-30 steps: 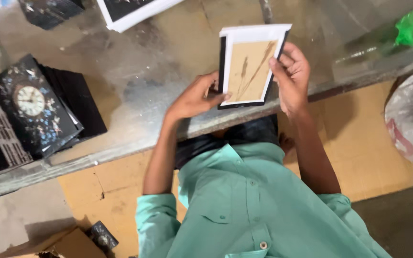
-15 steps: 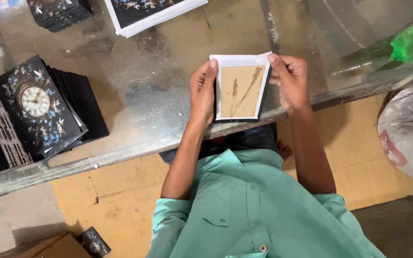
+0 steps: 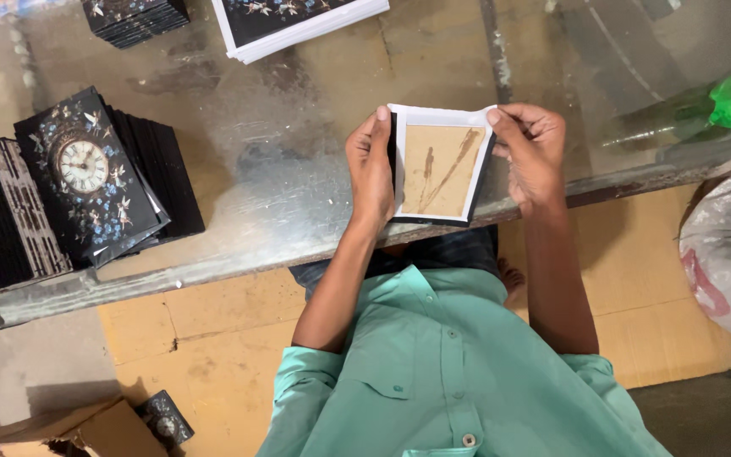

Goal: The person assembles small clock frames by placing a printed clock image onto a black frame base and pressing the edges to secure it. The person handles the frames one at a time, aligning the image and smoothing the edges before stacking the completed units.

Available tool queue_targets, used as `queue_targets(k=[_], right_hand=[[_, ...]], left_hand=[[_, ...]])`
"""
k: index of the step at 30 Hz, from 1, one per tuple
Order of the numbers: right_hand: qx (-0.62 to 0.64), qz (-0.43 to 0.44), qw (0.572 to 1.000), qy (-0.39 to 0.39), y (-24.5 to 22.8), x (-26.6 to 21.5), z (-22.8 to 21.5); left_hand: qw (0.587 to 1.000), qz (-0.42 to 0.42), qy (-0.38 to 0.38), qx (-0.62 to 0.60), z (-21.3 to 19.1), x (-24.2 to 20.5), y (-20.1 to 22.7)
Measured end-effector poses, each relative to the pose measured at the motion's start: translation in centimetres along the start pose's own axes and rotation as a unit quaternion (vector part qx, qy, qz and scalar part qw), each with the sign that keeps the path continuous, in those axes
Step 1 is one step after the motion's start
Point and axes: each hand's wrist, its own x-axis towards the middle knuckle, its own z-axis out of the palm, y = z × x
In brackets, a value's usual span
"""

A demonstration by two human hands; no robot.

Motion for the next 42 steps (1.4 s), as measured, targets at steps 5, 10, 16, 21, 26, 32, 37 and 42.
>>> queue_targets(k=[5,10,16,21,26,32,37,42], right_hand=[[-0.003,-0.006,1.000,0.019,-0.1,-0.4,0.0],[0.021,-0.014,0.999,0.028,-0.3,-0.7,0.1],[0.020,-0.013,0.999,0.043,-0.2,-0.9,0.0],[0.024,-0.025,0.999,0.035,-0.2,-0.9,-0.1],[0.033,-0.042,0.998,0.025,-0.3,-0.9,-0.2],[0.019,-0.047,0.999,0.010,-1.0,-1.2,0.1],[0.025,-0.045,0.999,-0.015,-1.4,-1.2,0.1],[0.030,-0.044,0.998,-0.040,-1.6,-1.4,0.0]], left_hand=[[0.999,-0.004,0.021,-0.026,-0.1,-0.2,-0.7],[1.000,-0.005,0.025,-0.018,0.4,-0.4,-0.6],[0.997,-0.021,0.030,-0.063,0.6,-0.3,-0.6],[0.996,-0.037,0.022,-0.074,0.4,-0.3,-0.7],[0.996,-0.045,0.010,-0.073,0.2,-0.2,-1.0],[0.998,-0.025,0.006,-0.057,0.1,-0.1,-1.3],[0.998,-0.033,0.005,-0.052,-0.1,-0.1,-1.3],[0.998,-0.033,-0.003,-0.049,-0.2,0.0,-1.0]])
